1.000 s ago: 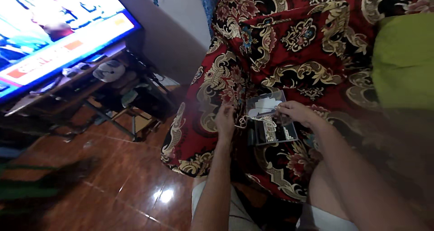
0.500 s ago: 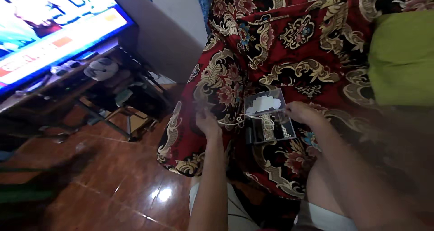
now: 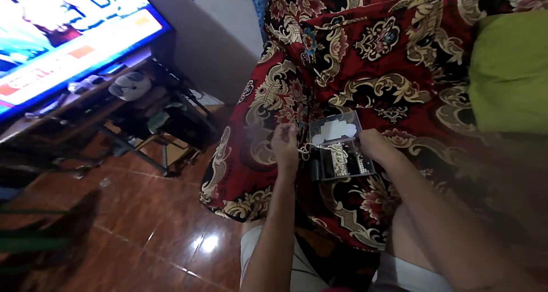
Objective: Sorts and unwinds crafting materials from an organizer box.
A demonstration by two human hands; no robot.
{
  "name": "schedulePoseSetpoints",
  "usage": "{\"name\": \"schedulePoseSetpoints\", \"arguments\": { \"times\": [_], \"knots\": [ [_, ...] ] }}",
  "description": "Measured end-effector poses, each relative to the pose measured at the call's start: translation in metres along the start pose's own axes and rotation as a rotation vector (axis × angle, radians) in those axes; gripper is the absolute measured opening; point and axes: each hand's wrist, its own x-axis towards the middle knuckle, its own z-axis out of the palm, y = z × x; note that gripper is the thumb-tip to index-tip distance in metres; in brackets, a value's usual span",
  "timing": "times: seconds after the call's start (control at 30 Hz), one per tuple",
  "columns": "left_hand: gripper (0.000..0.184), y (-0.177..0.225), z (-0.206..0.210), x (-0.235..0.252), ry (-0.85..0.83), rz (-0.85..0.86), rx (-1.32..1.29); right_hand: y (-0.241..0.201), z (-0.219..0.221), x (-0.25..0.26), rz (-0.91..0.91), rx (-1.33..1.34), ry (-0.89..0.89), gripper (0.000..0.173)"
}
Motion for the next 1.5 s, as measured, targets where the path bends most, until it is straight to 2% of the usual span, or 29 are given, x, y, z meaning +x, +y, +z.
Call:
{"name": "schedulePoseSetpoints", "arguments": {
  "times": [0.13, 0.23, 0.33, 0.43, 0.57, 0.63, 0.7, 0.93, 1.07, 1.2, 1.3, 1.4, 1.5],
  "knots": [
    [0.015, 0.016, 0.01, -0.008, -0.244, 0.068, 0.085, 0.004, -0.001, 0.001, -0.021, 0.06, 0.085, 0.025],
    [0.017, 0.008, 0.024, -0.016, -0.479, 0.276, 0.237, 0.008, 0.0, -0.003, -0.178, 0.324, 0.198, 0.036],
    [0.017, 0.002, 0.036, -0.022, -0.567, 0.411, 0.249, -0.005, 0.001, -0.01, -0.348, 0.662, 0.053, 0.035],
    [0.02, 0.004, 0.041, -0.025, -0.589, 0.377, 0.277, -0.008, 0.008, -0.012, -0.377, 0.719, -0.068, 0.031],
    [0.022, 0.001, 0.036, -0.02, -0.67, 0.264, 0.307, 0.006, 0.011, 0.0, -0.421, 0.461, 0.049, 0.025],
    [0.025, 0.0, 0.031, -0.018, -0.722, 0.202, 0.307, 0.013, 0.011, 0.005, -0.455, 0.408, 0.127, 0.017],
    [0.027, -0.003, 0.027, -0.016, -0.764, 0.185, 0.296, 0.016, 0.012, 0.007, -0.489, 0.429, 0.192, 0.016],
    [0.031, -0.018, 0.017, -0.014, -0.744, 0.12, 0.251, 0.021, 0.009, 0.005, -0.417, 0.604, 0.339, 0.017],
    [0.027, -0.025, 0.013, -0.012, -0.662, 0.111, 0.204, 0.027, 0.007, 0.006, -0.398, 0.596, 0.367, 0.019],
    [0.027, -0.014, 0.015, -0.011, -0.619, 0.057, 0.212, 0.023, 0.003, 0.002, -0.328, 0.557, 0.286, 0.022],
    [0.027, -0.013, 0.017, -0.01, -0.603, -0.005, 0.203, 0.015, -0.003, -0.005, -0.261, 0.738, 0.206, 0.024],
    [0.025, -0.017, 0.02, -0.011, -0.563, -0.059, 0.159, 0.011, -0.001, -0.003, -0.292, 0.946, 0.21, 0.022],
    [0.024, -0.017, 0.021, -0.012, -0.53, -0.052, 0.14, 0.009, 0.002, 0.0, -0.305, 0.937, 0.214, 0.018]
  ]
}}
